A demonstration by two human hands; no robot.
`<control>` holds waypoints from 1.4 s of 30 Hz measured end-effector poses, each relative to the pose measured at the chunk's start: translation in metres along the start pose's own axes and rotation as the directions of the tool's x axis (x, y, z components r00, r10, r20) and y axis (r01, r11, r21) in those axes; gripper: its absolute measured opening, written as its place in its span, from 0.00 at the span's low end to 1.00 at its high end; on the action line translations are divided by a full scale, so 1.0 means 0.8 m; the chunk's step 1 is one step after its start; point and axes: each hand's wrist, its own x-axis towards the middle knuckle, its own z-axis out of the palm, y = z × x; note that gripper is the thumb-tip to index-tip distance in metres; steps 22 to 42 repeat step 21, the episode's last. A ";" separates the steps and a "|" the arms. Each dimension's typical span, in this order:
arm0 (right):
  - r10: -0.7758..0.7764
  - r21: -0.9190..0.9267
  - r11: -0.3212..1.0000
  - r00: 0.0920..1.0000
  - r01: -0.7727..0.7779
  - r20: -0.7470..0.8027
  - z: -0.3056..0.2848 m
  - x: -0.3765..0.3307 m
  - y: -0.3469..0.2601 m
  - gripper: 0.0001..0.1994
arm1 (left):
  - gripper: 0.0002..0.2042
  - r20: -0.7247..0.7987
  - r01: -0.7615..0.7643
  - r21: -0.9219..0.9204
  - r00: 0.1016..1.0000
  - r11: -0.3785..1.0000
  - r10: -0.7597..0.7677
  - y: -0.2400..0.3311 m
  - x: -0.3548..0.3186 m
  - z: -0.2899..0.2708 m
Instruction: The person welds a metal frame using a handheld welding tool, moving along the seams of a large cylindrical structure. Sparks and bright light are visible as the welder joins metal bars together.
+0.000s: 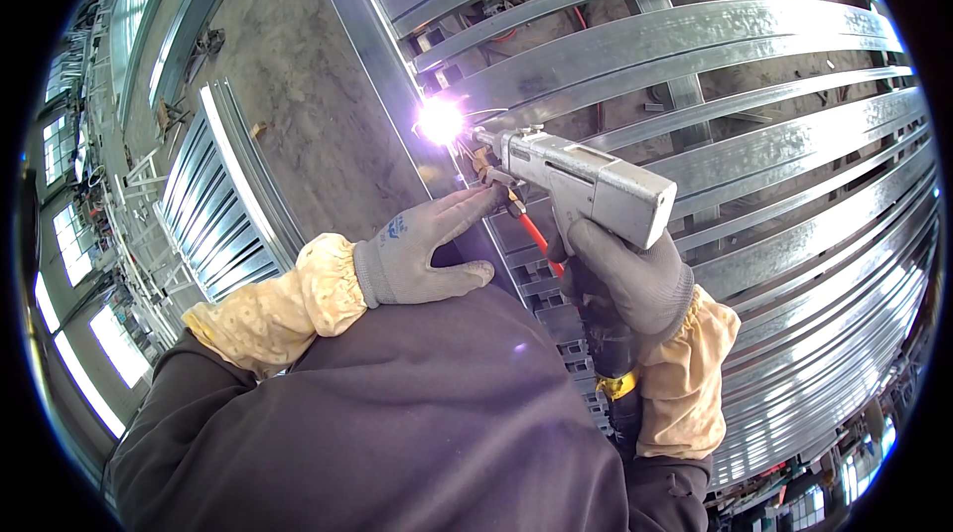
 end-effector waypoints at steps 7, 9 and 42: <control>-0.025 0.006 1.000 1.000 0.025 0.014 0.000 -0.003 0.001 0.20 | 0.41 0.006 -0.007 0.024 1.000 1.000 0.007 -0.001 -0.002 0.001; -0.057 0.008 0.998 0.998 0.057 -0.007 0.000 -0.003 0.005 0.20 | 0.40 -0.007 -0.053 0.047 0.999 0.997 0.054 -0.003 -0.002 0.003; -0.049 0.052 0.997 0.997 0.052 -0.058 0.007 0.002 -0.007 0.19 | 0.45 0.018 0.034 -0.009 0.999 0.999 -0.034 0.003 0.003 -0.008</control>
